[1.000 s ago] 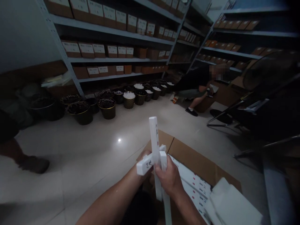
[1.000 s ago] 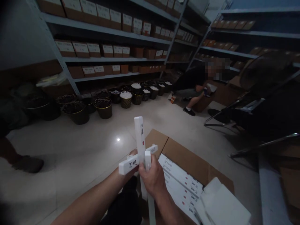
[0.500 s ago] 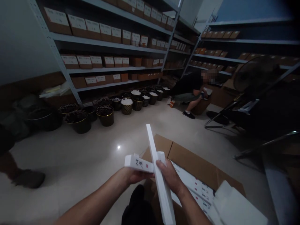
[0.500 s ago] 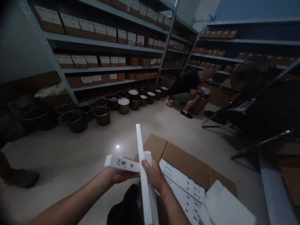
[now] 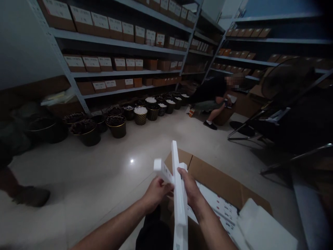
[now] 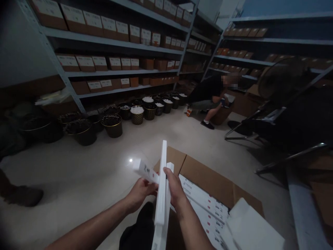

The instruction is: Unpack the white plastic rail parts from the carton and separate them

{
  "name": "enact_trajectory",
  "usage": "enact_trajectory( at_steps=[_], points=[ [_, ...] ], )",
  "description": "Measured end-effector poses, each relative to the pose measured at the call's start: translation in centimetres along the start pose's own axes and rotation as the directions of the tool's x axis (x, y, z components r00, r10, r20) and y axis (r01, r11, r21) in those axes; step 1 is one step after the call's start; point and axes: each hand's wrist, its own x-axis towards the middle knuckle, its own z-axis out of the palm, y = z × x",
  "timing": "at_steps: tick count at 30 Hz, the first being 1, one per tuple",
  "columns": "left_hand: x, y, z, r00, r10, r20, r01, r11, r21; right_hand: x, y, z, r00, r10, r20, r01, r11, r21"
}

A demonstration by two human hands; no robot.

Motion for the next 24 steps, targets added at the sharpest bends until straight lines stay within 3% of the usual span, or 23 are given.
enact_trajectory(
  at_steps=[2, 4, 7, 9, 14, 18, 20, 22, 24],
  points=[
    [1.2, -0.3, -1.0, 0.992, 0.016, -0.126, -0.002, 0.994, 0.109, 0.1, -0.3, 0.1, 1.0, -0.026, 0.003, 0.026, 0.999, -0.023],
    [2.3, -0.2, -2.2, 0.98, 0.053, -0.193, -0.023, 0.988, 0.153, 0.3, -0.7, 0.1, 0.992, -0.128, -0.004, 0.127, 0.986, -0.111],
    [3.2, 0.2, -3.3, 0.968, 0.068, -0.243, -0.046, 0.995, 0.094, 0.9, -1.2, 0.3, 0.957, -0.29, -0.031, 0.259, 0.894, -0.365],
    [3.3, 0.0, -3.1, 0.964, 0.013, -0.264, -0.015, 1.0, -0.004, 1.7, -1.1, 1.0, 0.945, -0.321, -0.062, 0.239, 0.807, -0.539],
    [4.0, -2.0, -2.7, 0.965, -0.2, -0.171, 0.134, 0.932, -0.338, 3.2, 0.8, 3.8, 0.969, -0.24, -0.048, 0.154, 0.752, -0.641],
    [5.3, -3.0, -5.6, 0.911, -0.413, 0.001, 0.365, 0.803, -0.472, 3.3, 2.2, 4.8, 0.985, -0.162, 0.058, 0.163, 0.774, -0.611],
    [5.4, -3.2, -7.4, 0.904, -0.425, -0.05, 0.349, 0.799, -0.491, 3.8, 2.1, 4.7, 0.988, -0.143, 0.058, 0.149, 0.793, -0.591],
    [4.8, -3.3, -8.5, 0.926, -0.364, -0.101, 0.282, 0.845, -0.454, 5.1, 1.7, 4.6, 0.99, -0.139, 0.013, 0.121, 0.809, -0.576],
    [4.0, -3.3, -9.0, 0.948, -0.317, -0.028, 0.281, 0.875, -0.393, 7.3, 1.2, 4.7, 0.989, -0.142, -0.051, 0.089, 0.819, -0.567]
  ],
)
